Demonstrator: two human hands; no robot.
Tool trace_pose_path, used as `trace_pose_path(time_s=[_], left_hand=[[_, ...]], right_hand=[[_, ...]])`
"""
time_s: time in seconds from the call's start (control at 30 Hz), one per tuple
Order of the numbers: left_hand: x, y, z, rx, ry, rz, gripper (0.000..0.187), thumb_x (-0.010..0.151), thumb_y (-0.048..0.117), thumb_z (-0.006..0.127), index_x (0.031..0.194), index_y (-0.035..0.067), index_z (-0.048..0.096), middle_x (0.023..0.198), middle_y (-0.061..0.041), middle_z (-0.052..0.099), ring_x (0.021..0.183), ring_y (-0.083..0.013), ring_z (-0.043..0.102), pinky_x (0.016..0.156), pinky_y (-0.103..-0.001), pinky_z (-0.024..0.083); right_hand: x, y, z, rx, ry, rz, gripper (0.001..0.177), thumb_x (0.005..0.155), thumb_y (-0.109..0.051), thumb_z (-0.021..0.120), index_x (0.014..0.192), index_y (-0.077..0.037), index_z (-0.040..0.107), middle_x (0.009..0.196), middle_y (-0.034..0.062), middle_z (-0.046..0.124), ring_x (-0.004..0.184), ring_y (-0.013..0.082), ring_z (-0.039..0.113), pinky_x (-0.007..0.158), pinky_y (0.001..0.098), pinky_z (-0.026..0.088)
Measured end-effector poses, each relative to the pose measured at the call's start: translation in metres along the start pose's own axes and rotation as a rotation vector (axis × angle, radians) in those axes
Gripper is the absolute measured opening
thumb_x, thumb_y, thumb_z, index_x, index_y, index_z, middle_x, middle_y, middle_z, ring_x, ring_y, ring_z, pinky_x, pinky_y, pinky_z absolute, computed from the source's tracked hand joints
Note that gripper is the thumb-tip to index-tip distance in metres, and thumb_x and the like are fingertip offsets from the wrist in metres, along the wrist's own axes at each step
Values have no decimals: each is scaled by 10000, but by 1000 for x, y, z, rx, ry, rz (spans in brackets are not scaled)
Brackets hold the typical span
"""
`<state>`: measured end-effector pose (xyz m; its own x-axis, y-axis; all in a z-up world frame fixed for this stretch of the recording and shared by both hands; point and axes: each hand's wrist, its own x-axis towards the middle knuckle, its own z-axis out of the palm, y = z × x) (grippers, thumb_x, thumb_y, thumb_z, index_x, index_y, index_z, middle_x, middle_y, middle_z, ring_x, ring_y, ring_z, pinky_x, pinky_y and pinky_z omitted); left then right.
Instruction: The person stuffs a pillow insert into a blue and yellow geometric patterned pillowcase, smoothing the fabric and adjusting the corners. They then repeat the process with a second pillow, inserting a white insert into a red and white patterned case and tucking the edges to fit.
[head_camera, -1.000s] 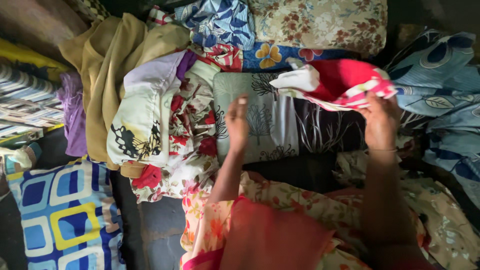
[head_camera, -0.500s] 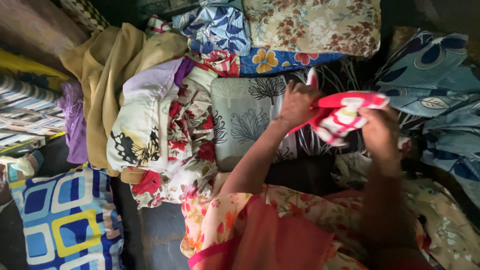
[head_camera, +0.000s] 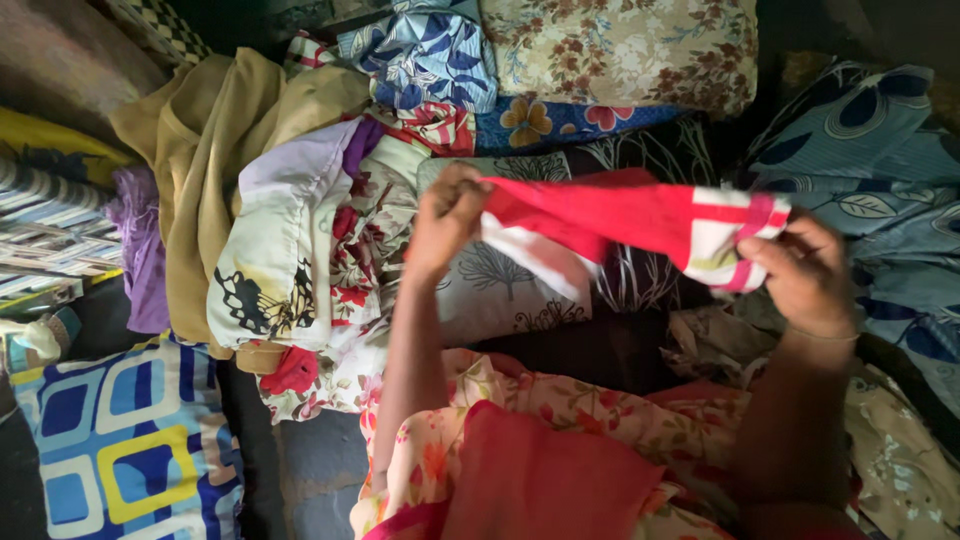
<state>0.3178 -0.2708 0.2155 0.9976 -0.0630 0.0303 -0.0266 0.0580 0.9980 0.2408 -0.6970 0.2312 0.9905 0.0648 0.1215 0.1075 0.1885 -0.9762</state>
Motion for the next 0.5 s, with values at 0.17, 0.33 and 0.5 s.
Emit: trace_pose_path(time_s=[0.17,0.33,0.5], left_hand=[[-17,82,-14,101,82,176,93,970,37,711,1033,-10,662,784,-7,591,622,-85,547,549,-238,411],[56,68,18,474,189,258,147,963,59,733,1102,44,689,867,-87,698,764,-140,640,689,-266,505],[128,-21,91,460,175,715,565,904,50,706,1429,62,497,1500,-287,389,1347,-391,495,1133,-443,492]], right_hand=[[0,-13,29,233,10,33,263,945,8,634,1201,-13,693,1105,76,711,959,126,653,936,289,519],[38,33,22,468,175,-165,220,1014,102,592,1133,-82,613,1197,75,692,1123,160,673,1082,316,546],[51,127,-38,146,462,-81,264,1084,70,631,1336,1,595,1165,60,642,1044,160,607,960,331,486]])
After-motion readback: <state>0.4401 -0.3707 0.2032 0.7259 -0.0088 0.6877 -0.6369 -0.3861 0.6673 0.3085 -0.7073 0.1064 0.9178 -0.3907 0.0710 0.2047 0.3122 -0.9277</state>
